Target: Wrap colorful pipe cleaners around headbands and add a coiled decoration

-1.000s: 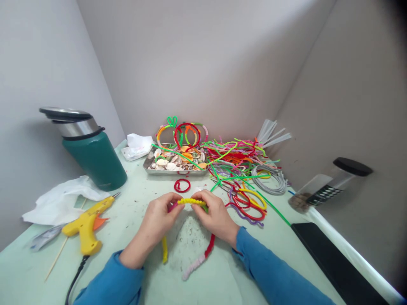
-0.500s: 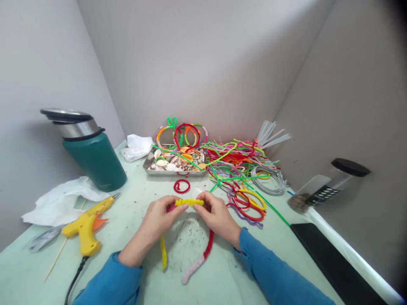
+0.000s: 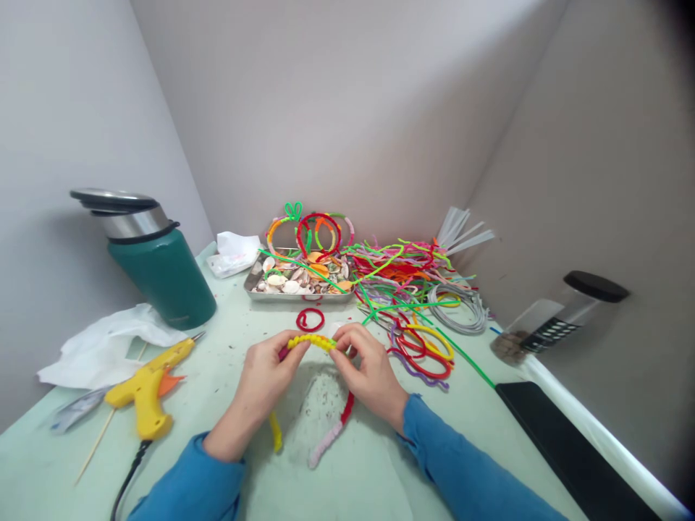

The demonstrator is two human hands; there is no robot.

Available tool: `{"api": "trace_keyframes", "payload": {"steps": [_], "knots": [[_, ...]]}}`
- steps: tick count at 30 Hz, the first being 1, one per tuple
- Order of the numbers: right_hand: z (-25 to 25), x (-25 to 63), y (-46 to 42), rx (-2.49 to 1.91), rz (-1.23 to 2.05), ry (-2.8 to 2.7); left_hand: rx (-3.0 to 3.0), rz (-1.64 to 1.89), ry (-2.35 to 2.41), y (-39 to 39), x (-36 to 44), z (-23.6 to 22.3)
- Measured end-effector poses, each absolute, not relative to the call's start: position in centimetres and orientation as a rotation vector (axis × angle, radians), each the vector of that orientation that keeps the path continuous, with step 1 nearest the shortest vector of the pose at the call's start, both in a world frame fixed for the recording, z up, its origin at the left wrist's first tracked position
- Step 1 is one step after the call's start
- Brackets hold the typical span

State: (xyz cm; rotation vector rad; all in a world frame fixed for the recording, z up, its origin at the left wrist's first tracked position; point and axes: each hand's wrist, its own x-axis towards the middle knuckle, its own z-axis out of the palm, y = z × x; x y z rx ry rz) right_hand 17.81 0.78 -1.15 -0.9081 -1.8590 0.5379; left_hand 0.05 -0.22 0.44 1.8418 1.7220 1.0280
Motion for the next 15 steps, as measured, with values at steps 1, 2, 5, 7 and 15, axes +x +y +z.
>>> {"api": "trace_keyframes", "payload": {"steps": [1,2,5,7,15], "knots": [[-1.2,17.7,0.8,-0.908,0.527,-1.849,1.843,1.039,1.719,-0.3,0.1,0.5],[-1.2,17.7,0.7,-0.91,0.513,-1.838,1.844,1.05,1.711,-0.3,0.1,0.5],[-1.4,17.6,0.7,-0.925,0.47,-1.815,1.852,1.083,1.667,-0.6,0.3,0.8],[-1.5,17.5,0.6,-0.939,0.444,-1.806,1.86,1.108,1.621,-0.7,0.4,1.0],[-1.0,17.8,0.2,-0.923,0.378,-1.849,1.985,1.101,1.529,-1.1,0.3,1.7]]}}
